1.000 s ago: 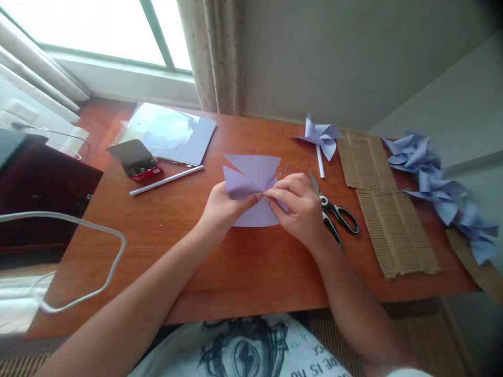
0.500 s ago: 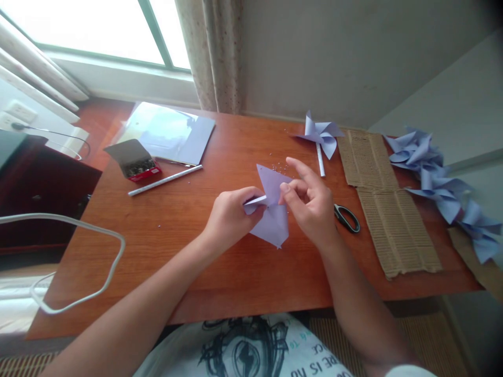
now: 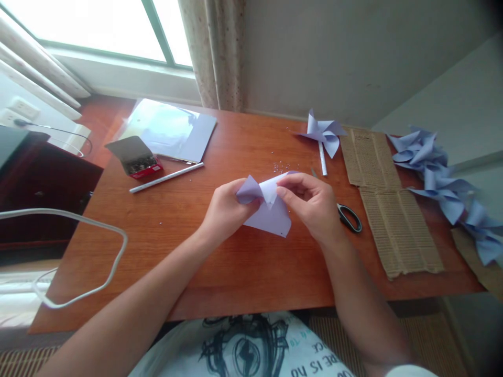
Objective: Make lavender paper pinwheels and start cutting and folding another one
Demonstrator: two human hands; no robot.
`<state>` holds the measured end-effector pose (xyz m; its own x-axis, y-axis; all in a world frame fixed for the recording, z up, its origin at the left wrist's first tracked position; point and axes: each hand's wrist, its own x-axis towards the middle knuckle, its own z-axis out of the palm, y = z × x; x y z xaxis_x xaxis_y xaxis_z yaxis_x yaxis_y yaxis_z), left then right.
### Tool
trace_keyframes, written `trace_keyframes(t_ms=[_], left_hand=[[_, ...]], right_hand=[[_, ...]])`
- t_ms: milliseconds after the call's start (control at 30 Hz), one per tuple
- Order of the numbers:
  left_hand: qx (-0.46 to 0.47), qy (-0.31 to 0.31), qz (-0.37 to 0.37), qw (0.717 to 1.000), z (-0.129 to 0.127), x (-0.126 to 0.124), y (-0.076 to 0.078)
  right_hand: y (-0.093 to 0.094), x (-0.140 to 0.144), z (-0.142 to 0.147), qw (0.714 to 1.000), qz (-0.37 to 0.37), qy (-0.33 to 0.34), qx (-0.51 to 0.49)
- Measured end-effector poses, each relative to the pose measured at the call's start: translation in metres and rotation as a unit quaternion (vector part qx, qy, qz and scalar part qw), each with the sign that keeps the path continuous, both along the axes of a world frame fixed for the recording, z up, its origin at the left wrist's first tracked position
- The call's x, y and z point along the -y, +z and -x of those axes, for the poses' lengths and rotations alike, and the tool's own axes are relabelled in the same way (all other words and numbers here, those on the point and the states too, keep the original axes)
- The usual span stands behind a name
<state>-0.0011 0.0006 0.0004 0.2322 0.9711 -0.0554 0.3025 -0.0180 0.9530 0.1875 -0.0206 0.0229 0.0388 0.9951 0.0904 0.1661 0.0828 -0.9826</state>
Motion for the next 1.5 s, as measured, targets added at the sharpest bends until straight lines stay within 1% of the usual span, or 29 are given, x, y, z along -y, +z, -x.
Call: trace_keyframes(t_ms=[167, 333, 567, 767, 900, 1133, 1500], left_hand=[[0.074, 0.025, 0.067, 0.995, 0.0, -0.001, 0.0], [0.12, 0.024, 0.12, 0.985, -0.001, -0.001, 0.001], [0.131, 0.023, 0.117, 0.984, -0.003, 0.001, 0.003], [0.145, 0.017, 0.129, 0.981, -0.003, 0.001, 0.001], [0.146, 0.017, 0.131, 0.98, -0.003, 0.001, 0.0], [0.151, 0.029, 0.148, 0.977, -0.004, 0.002, 0.003], [0.153, 0.036, 0.156, 0.975, -0.003, 0.001, -0.001]], right_hand=[[-0.006, -0.002, 0.001, 0.997, 0.0, -0.008, 0.079], [-0.008, -0.003, 0.002, 0.995, -0.004, -0.014, 0.095], [-0.013, -0.003, 0.003, 0.993, -0.031, -0.028, 0.106], [-0.011, -0.003, 0.002, 0.99, -0.052, -0.026, 0.128], [-0.009, -0.002, 0.003, 0.989, -0.059, -0.025, 0.133], [-0.009, -0.002, 0.002, 0.986, -0.064, -0.023, 0.151], [-0.009, -0.001, 0.003, 0.983, -0.076, -0.022, 0.167]])
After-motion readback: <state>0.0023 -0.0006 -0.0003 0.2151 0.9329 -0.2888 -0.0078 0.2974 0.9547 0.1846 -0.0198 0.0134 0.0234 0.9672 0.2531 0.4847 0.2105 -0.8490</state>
